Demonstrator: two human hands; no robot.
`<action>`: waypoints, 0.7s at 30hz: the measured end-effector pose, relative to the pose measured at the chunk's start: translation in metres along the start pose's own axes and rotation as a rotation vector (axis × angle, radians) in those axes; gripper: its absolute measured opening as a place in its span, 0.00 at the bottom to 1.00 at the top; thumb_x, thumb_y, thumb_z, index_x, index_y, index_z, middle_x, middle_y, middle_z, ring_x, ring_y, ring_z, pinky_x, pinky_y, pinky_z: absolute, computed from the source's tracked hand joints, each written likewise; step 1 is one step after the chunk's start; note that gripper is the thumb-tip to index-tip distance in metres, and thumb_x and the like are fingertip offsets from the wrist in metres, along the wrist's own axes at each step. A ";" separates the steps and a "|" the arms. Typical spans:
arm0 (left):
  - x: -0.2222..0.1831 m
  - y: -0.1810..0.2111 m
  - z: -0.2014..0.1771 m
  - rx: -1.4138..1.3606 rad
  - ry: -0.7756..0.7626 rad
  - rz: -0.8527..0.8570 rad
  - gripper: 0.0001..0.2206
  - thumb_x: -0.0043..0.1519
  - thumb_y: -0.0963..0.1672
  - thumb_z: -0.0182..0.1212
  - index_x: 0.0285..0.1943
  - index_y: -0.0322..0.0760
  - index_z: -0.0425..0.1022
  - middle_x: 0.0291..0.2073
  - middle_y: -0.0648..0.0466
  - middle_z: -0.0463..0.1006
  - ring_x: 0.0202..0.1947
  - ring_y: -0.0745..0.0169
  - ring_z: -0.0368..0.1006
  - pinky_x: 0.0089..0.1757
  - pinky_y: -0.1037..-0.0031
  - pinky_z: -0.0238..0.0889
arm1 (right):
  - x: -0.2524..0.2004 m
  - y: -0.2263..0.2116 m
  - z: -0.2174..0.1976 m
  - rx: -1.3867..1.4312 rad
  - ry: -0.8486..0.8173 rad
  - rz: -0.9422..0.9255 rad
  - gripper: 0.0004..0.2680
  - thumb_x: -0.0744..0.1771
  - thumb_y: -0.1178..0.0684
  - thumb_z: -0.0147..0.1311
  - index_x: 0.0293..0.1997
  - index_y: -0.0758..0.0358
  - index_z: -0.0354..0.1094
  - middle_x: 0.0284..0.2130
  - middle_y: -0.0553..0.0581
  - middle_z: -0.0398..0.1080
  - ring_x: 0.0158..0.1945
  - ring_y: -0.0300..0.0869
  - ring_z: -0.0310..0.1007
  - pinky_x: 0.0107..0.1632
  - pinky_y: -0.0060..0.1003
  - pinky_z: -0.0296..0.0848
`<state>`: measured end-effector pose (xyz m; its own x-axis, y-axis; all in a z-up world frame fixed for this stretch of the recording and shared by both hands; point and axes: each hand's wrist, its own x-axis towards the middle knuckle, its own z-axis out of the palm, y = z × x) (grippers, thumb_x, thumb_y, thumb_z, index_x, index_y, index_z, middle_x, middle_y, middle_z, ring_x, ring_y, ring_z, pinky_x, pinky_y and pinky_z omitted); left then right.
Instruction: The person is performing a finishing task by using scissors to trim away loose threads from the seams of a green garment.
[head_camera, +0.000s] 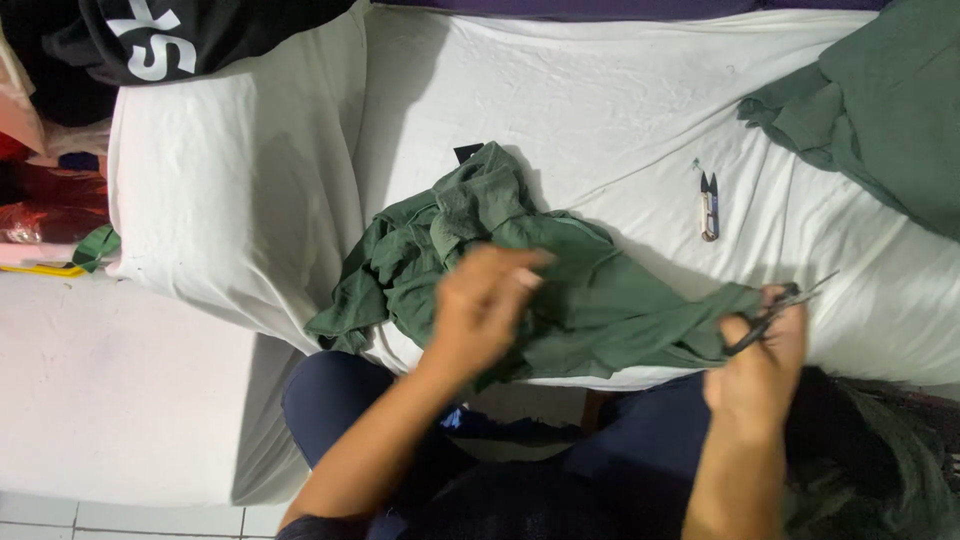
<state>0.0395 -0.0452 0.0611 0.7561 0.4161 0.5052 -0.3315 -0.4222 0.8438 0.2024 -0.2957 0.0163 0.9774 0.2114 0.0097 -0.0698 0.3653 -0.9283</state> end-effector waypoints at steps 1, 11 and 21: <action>0.004 -0.013 -0.021 0.169 0.110 0.075 0.09 0.66 0.38 0.49 0.48 0.33 0.76 0.44 0.47 0.82 0.43 0.56 0.78 0.46 0.65 0.72 | 0.006 -0.005 -0.008 -0.300 0.066 -0.039 0.15 0.63 0.69 0.48 0.51 0.56 0.57 0.38 0.49 0.60 0.39 0.33 0.63 0.43 0.23 0.65; 0.015 -0.159 -0.120 0.764 -0.191 -0.416 0.21 0.65 0.51 0.58 0.64 0.40 0.74 0.56 0.45 0.75 0.59 0.35 0.63 0.55 0.49 0.58 | 0.025 -0.002 0.094 -0.930 -0.399 -0.132 0.19 0.63 0.52 0.67 0.54 0.63 0.59 0.56 0.52 0.75 0.51 0.44 0.80 0.52 0.37 0.75; 0.032 -0.126 -0.139 0.525 0.287 -0.426 0.09 0.67 0.45 0.58 0.50 0.42 0.82 0.43 0.52 0.85 0.47 0.61 0.79 0.48 0.71 0.68 | 0.084 0.050 0.119 -0.907 -0.401 0.030 0.17 0.61 0.56 0.67 0.51 0.54 0.63 0.38 0.47 0.70 0.42 0.37 0.72 0.46 0.33 0.70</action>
<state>0.0271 0.1331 -0.0040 0.5577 0.7944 0.2408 0.3271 -0.4769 0.8158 0.2575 -0.1521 0.0150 0.8260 0.5616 -0.0490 0.2493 -0.4418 -0.8618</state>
